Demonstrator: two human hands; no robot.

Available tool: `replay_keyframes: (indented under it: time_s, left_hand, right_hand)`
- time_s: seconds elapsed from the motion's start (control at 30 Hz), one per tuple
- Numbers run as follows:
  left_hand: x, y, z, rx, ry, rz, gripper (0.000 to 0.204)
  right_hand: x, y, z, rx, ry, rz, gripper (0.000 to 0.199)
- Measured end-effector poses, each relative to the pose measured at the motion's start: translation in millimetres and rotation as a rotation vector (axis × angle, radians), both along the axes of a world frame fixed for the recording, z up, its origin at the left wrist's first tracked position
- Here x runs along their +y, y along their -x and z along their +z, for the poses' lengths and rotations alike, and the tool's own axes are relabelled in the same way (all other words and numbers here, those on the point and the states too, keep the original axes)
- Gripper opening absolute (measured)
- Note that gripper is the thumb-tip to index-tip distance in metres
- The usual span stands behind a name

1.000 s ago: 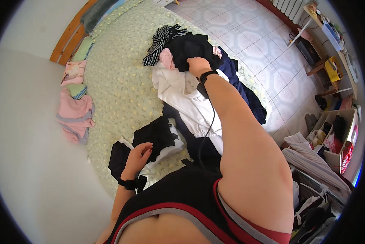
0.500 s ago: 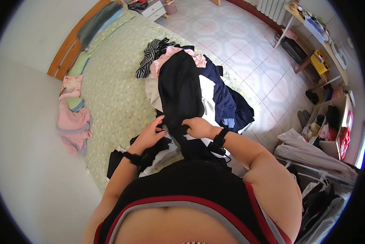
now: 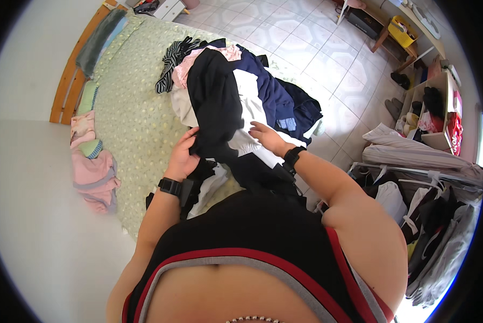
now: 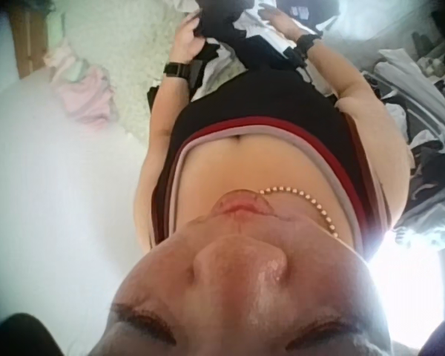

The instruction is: Fold various items of clothing including t-shirts and pants on a bed.

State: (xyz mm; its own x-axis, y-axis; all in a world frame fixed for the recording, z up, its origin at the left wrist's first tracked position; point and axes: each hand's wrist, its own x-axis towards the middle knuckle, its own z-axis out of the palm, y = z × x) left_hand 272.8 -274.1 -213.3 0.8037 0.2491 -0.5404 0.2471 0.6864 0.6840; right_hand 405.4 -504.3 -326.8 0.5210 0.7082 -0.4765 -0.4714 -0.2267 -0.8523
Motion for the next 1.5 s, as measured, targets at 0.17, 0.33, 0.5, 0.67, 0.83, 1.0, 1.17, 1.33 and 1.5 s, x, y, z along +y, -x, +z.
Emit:
replay_keyframes:
  time_s: [0.17,0.33,0.5,0.67,0.83,1.0,1.17,1.33,1.5]
  left_hand:
    - [-2.1,18.0,7.1,-0.039,0.097,0.041,0.034]
    - [-3.5,31.9,11.1,0.092,0.117,-0.001,0.038]
    - [-35.5,26.6,28.9,0.01,-0.375,-0.095,0.039]
    - [-6.6,14.6,37.7,0.003,-0.503,-0.041,0.035]
    - [26.5,26.5,59.1,-0.243,-0.416,0.182,0.027]
    - [21.7,29.4,49.4,0.219,-1.37,-0.179,0.047]
    - [-30.4,-7.0,93.0,-0.285,-1.784,-0.279,0.071]
    - [-25.7,-26.6,115.5,-0.28,-1.306,-0.601,0.051]
    - [19.5,-0.2,156.8,-0.287,-1.12,-0.22,0.024]
  right_hand:
    - [34.1,4.2,38.2,0.085,-0.343,0.013,0.069]
    - [61.3,3.0,67.0,0.181,-0.481,-0.015,0.051]
    - [68.4,12.0,95.5,0.109,-0.466,-0.076,0.044]
    - [55.4,-4.8,118.2,-0.145,-0.487,0.043,0.044]
    - [22.8,-41.5,133.2,-0.322,-0.347,0.015,0.041]
    - [19.8,-40.5,148.6,-0.29,-0.328,-0.047,0.04]
    - [32.1,-27.2,172.8,-1.044,-0.268,0.454,0.052]
    - [50.1,-23.4,239.9,-1.249,-0.248,0.714,0.052]
    - [53.2,-55.2,253.7,-1.119,-0.176,0.567,0.041]
